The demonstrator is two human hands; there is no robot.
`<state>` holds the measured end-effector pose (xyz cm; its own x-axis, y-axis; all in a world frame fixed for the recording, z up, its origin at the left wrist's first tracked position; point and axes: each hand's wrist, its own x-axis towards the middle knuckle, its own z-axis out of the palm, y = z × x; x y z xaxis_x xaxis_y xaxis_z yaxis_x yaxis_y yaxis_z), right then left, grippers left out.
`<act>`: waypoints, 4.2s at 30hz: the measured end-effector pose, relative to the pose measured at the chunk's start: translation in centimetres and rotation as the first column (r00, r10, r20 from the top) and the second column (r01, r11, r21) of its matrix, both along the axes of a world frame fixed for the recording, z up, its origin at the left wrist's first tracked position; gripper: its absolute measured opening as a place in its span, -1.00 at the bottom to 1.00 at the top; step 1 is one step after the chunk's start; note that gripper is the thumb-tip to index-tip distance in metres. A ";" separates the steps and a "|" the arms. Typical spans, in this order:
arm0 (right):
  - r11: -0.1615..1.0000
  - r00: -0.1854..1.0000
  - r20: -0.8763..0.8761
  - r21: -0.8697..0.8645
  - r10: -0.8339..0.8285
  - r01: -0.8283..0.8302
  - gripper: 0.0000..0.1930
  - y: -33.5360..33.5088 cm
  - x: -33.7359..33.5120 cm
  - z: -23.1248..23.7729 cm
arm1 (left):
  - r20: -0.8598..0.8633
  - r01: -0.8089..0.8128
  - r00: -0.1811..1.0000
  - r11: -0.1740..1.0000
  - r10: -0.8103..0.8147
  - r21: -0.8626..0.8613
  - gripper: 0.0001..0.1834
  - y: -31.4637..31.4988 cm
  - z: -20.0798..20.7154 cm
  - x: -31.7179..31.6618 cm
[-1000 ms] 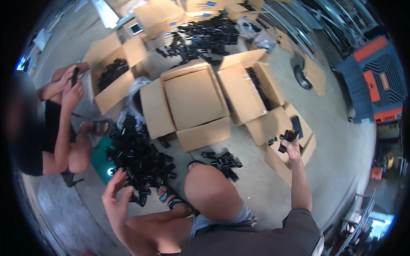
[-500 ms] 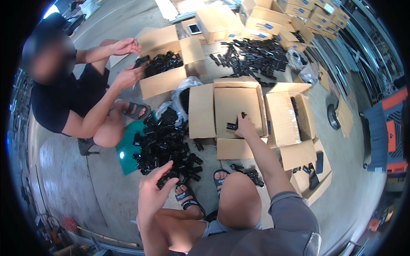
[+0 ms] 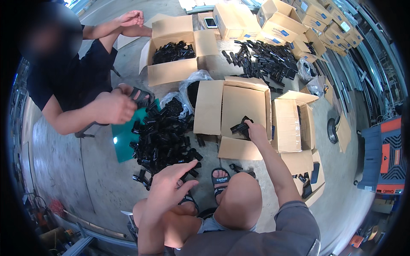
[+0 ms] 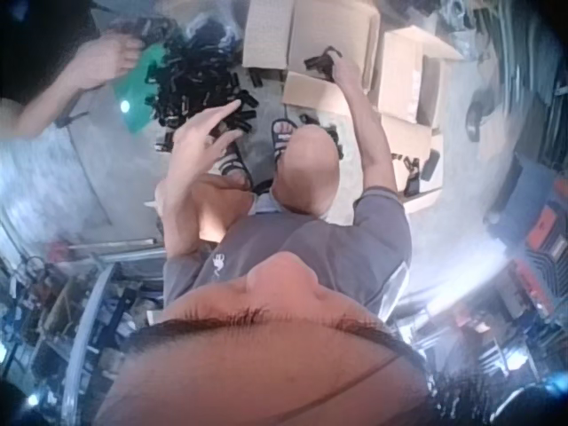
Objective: The person sorts black plastic components by hand from a large pile on the floor into various cardboard boxes.
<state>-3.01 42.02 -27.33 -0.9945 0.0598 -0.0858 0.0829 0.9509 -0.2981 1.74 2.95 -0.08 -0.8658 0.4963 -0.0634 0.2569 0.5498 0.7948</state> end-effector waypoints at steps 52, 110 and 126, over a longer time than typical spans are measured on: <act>0.328 0.926 0.238 -0.935 0.292 0.137 -0.86 -16.2 4.0 25.4 | 0.688 -0.438 0.719 0.704 -0.100 0.559 -0.48 1.8 -3.3 0.8; 0.438 0.996 0.064 -0.899 0.067 0.029 -0.72 -18.8 -0.7 26.4 | 0.666 -0.581 0.746 0.503 0.015 0.639 -0.30 -3.0 0.4 2.1; 0.758 0.822 -0.100 0.462 0.561 -0.461 -0.87 -20.5 -23.9 -5.2 | 0.869 -0.835 0.495 0.271 -0.012 0.479 -0.33 -3.2 -0.5 0.0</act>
